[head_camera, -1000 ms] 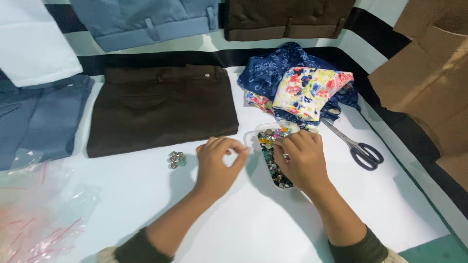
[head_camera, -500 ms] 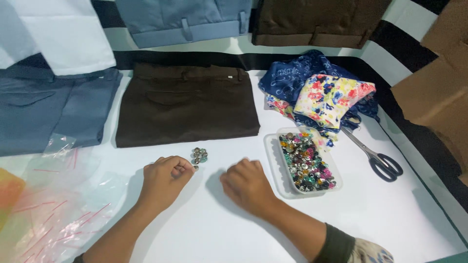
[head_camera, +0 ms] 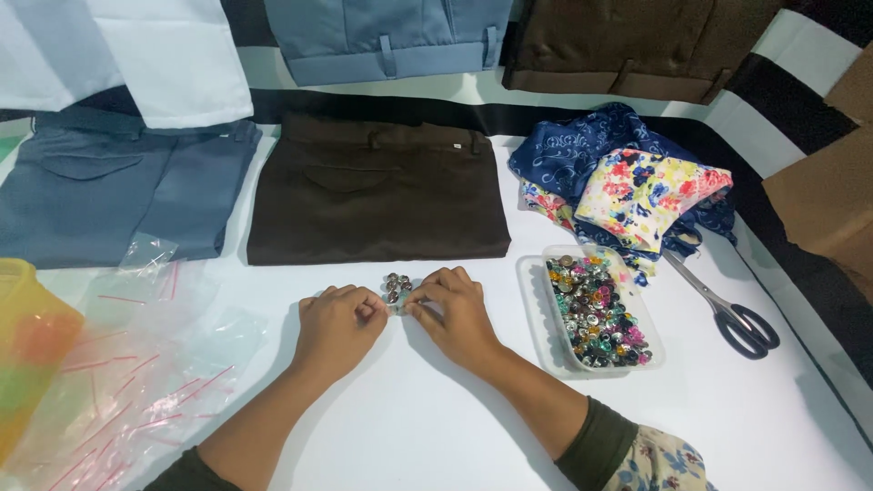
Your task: Packaging small decorative buttons into individual plastic bags
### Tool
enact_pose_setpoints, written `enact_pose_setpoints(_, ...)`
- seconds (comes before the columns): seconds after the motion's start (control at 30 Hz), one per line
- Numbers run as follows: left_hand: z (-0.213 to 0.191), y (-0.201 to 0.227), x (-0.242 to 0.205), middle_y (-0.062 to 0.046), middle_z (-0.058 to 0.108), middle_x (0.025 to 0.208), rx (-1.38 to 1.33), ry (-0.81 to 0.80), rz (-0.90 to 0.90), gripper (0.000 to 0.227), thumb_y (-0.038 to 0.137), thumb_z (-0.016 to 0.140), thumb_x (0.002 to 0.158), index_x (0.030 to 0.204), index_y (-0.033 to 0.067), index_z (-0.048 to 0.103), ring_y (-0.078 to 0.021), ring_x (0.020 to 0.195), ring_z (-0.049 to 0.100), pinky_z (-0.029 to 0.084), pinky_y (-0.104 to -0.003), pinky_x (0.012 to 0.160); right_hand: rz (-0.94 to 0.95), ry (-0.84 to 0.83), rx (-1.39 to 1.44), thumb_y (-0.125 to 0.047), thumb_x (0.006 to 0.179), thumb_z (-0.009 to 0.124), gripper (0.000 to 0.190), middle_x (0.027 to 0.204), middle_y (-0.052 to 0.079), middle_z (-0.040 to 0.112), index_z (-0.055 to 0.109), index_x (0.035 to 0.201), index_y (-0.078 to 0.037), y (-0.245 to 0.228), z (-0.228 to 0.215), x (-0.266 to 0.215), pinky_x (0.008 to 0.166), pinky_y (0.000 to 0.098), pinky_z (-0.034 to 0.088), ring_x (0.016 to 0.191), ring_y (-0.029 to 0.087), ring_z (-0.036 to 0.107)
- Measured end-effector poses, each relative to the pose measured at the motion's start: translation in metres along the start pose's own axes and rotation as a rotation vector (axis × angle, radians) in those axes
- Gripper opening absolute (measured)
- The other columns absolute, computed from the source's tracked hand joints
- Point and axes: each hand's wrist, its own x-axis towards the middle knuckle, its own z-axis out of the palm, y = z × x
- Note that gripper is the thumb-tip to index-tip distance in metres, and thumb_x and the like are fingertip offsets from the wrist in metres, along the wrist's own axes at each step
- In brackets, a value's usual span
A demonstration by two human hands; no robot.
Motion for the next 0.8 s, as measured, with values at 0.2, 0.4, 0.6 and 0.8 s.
enact_pose_setpoints(0.2,-0.01,0.008,-0.002,0.009,0.066,0.071,-0.01,0.0,0.013,0.005,0.03,0.071,0.085,0.084,0.0269,0.075,-0.0142,0.082,0.068,0.047,-0.043,0.093,0.002,0.008,0.004,-0.023,0.091,0.075,0.007,0.094,-0.003,0.063,0.076,0.098,-0.021,0.003,-0.001,-0.001,0.093,0.0382,0.043,0.103,0.019,0.059)
enact_pose_setpoints(0.4,-0.015,0.01,0.001,0.009,0.065,0.077,-0.026,0.035,0.0,0.011,0.033,0.07,0.085,0.094,0.0276,0.073,-0.0153,0.086,0.068,0.047,-0.046,0.095,0.04,0.104,0.038,-0.019,0.092,0.071,0.009,0.092,-0.003,0.062,0.076,0.099,-0.021,0.005,-0.001,-0.002,0.092,0.0362,0.043,0.101,0.018,0.059)
enact_pose_setpoints(0.6,-0.012,0.012,-0.001,0.009,0.064,0.081,-0.006,0.058,0.038,0.02,0.03,0.069,0.087,0.105,0.0287,0.075,-0.0139,0.089,0.065,0.046,-0.045,0.096,0.032,0.06,-0.014,-0.009,0.09,0.064,0.022,0.093,-0.004,0.059,0.077,0.102,-0.023,0.011,0.004,-0.001,0.093,0.0352,0.042,0.1,0.017,0.057)
enact_pose_setpoints(0.8,-0.014,0.016,0.0,0.006,0.065,0.09,-0.023,0.045,0.023,0.029,0.029,0.069,0.088,0.117,0.0276,0.073,-0.0172,0.099,0.062,0.042,-0.05,0.101,0.02,0.077,-0.007,-0.008,0.088,0.065,0.025,0.095,-0.002,0.059,0.077,0.104,-0.022,0.014,0.007,0.0,0.092,0.0367,0.042,0.101,0.018,0.057)
